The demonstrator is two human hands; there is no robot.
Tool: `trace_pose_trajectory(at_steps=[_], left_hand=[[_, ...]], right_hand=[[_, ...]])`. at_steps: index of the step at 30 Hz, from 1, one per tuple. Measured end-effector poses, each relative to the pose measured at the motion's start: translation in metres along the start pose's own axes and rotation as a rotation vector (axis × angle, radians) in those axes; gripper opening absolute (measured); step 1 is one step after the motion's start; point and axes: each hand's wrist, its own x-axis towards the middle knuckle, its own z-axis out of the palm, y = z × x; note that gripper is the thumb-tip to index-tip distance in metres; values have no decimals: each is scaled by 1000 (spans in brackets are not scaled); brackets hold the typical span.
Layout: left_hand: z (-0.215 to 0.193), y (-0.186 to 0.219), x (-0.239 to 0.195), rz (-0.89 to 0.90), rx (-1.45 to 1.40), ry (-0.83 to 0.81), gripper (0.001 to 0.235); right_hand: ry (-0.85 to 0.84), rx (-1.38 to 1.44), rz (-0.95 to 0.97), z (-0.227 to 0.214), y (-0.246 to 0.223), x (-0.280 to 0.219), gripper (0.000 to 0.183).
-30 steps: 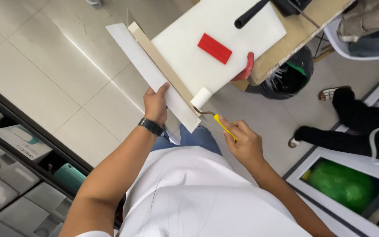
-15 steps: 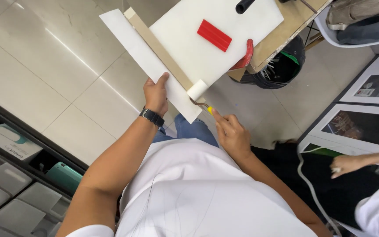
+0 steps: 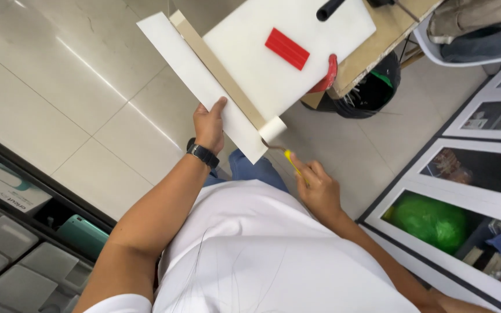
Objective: Applying and smoothing white adhesive strips onto a board using a squeegee and a roller on a workbench.
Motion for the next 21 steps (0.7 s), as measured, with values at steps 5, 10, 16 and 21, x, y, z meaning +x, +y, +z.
trace_pose_trajectory(at_steps=[5, 10, 16, 21], left_hand=[[-3, 2, -5, -16, -1, -13, 33], [-4, -1, -4, -43, -23, -4, 35], [-2, 2, -6, -90, -117, 27, 34], [-11, -23, 8, -122, -225, -7, 33]], right_hand=[[3, 24, 15, 2, -5, 3, 48], [-40, -48, 22, 4, -5, 5, 48], [76, -5, -135, 19, -69, 91, 43], [8, -66, -78, 16, -33, 57, 46]])
